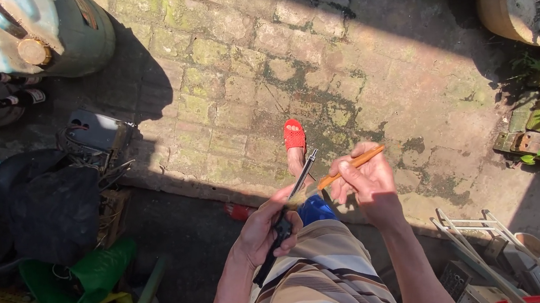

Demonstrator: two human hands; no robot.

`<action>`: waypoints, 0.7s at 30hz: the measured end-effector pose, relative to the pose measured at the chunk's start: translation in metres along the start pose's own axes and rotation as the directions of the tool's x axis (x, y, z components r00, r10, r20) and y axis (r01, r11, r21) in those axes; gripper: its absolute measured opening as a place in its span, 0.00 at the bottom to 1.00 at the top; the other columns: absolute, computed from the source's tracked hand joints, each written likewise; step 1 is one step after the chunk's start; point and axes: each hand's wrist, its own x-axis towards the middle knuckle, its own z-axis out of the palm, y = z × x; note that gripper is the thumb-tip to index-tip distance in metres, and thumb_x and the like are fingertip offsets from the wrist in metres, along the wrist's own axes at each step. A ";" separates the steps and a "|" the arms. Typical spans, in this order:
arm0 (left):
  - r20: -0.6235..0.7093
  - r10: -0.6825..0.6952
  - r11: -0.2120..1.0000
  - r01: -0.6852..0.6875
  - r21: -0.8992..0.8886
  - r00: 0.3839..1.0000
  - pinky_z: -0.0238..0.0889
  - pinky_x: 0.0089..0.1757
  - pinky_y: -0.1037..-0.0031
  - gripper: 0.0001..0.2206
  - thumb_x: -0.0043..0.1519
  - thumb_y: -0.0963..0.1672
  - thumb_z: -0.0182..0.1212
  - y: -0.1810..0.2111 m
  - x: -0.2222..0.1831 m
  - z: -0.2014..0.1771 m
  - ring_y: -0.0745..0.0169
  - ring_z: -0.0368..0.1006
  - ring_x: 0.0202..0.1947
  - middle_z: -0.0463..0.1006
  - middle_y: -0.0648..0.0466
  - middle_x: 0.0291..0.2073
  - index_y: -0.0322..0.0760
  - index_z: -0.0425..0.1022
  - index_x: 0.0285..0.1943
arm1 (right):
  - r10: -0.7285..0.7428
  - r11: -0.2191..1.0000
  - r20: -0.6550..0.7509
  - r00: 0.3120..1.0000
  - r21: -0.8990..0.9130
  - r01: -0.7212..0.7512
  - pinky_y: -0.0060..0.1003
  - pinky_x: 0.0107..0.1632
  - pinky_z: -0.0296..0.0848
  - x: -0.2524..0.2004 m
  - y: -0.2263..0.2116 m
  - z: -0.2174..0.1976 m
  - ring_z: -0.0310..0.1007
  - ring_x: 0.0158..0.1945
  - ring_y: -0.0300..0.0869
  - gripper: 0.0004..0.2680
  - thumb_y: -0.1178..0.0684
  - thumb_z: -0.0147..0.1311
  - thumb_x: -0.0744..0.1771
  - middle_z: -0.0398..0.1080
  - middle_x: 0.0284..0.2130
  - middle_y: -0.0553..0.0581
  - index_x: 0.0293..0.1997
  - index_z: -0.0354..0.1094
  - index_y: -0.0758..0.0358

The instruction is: Cleaning a black plastic component with a brush and applying a liquid treatment.

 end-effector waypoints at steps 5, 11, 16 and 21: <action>-0.022 0.033 0.998 -0.032 0.052 0.999 0.53 0.09 0.72 0.22 0.68 0.48 0.50 0.021 -0.001 -0.003 0.48 0.66 0.11 0.73 0.37 0.26 0.55 0.65 0.74 | 0.006 0.974 0.030 1.000 0.226 -0.013 0.33 0.16 0.75 -0.016 0.020 0.015 0.75 0.17 0.49 0.09 0.63 0.48 0.69 0.71 0.29 0.70 0.49 0.50 0.60; -0.052 0.024 0.992 -0.018 0.122 0.998 0.53 0.10 0.73 0.23 0.67 0.48 0.50 0.023 0.011 -0.022 0.47 0.68 0.13 0.74 0.38 0.26 0.56 0.63 0.75 | -0.166 0.965 -0.018 0.986 0.204 0.166 0.35 0.17 0.77 0.002 -0.014 0.017 0.76 0.18 0.52 0.10 0.63 0.49 0.69 0.69 0.30 0.72 0.52 0.50 0.60; -0.034 0.017 0.988 -0.011 0.157 0.999 0.55 0.10 0.71 0.24 0.67 0.49 0.52 0.024 0.019 -0.017 0.46 0.68 0.13 0.75 0.38 0.26 0.58 0.62 0.75 | -0.259 0.964 -0.012 0.966 -0.063 0.258 0.33 0.19 0.77 0.026 -0.017 0.001 0.76 0.20 0.48 0.10 0.62 0.48 0.70 0.71 0.32 0.70 0.52 0.49 0.61; -0.083 -0.020 0.978 0.037 0.206 0.996 0.54 0.09 0.72 0.21 0.69 0.47 0.48 0.029 0.020 0.003 0.47 0.67 0.11 0.72 0.39 0.23 0.56 0.65 0.73 | -0.273 0.945 0.008 0.962 -0.184 0.270 0.28 0.20 0.75 0.046 -0.013 -0.004 0.75 0.21 0.43 0.09 0.62 0.47 0.71 0.70 0.32 0.66 0.52 0.48 0.61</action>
